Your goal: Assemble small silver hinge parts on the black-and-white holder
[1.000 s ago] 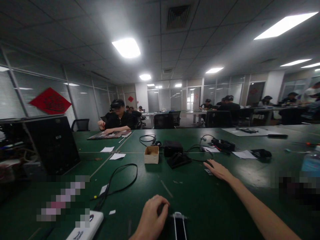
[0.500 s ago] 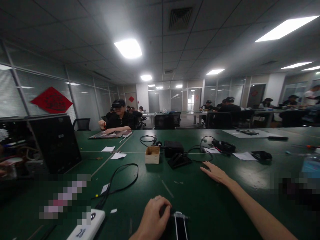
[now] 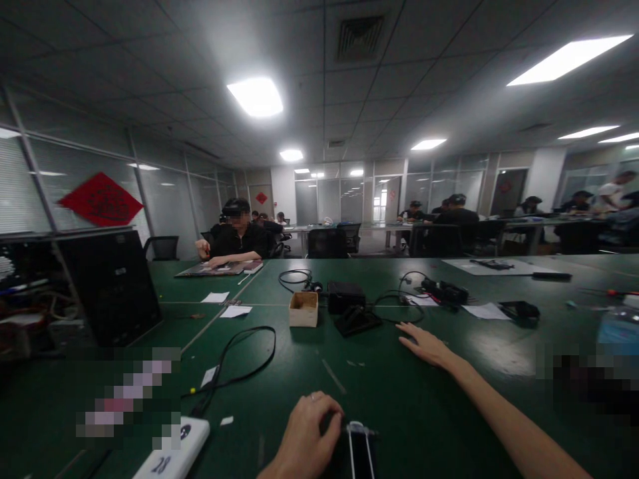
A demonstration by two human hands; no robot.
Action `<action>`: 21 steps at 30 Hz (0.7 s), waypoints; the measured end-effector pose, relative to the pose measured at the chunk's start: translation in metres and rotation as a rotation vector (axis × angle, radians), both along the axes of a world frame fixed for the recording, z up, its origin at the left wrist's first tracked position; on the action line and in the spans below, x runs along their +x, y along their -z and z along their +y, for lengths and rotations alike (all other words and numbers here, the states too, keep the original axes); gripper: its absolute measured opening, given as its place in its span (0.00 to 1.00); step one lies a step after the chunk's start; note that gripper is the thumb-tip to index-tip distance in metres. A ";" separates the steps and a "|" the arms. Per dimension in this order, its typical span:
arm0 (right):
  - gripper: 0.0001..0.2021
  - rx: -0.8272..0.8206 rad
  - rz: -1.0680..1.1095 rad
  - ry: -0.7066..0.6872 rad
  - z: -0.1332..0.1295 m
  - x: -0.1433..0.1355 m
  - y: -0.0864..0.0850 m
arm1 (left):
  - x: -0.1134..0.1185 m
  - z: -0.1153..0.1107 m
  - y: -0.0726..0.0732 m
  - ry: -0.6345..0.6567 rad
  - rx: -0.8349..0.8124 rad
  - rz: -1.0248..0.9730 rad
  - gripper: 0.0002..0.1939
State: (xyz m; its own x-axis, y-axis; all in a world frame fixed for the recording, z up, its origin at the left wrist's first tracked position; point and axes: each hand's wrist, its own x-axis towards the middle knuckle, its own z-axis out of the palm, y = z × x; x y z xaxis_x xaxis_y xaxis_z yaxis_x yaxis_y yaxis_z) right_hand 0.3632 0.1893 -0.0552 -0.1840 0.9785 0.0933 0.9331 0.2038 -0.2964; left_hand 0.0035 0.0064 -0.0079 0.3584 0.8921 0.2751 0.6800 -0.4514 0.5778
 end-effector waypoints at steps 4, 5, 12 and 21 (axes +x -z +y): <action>0.31 -0.007 -0.009 -0.023 -0.002 0.000 -0.002 | -0.001 0.000 -0.001 0.010 0.003 0.003 0.09; 0.31 -0.007 -0.009 -0.026 -0.002 0.000 -0.002 | -0.001 0.000 -0.002 0.012 0.003 0.003 0.09; 0.30 -0.003 -0.004 -0.038 0.000 0.003 0.001 | 0.000 -0.002 -0.005 0.005 -0.024 0.011 0.09; 0.31 -0.008 -0.008 -0.009 -0.009 -0.002 0.003 | -0.001 -0.001 -0.005 0.007 -0.011 0.017 0.10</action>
State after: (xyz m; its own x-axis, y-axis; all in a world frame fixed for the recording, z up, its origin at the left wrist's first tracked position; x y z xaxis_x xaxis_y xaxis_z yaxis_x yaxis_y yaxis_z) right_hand 0.3615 0.1806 -0.0577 -0.1936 0.9775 0.0840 0.9334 0.2099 -0.2910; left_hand 0.0028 0.0052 -0.0032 0.3691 0.8925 0.2594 0.6865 -0.4499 0.5713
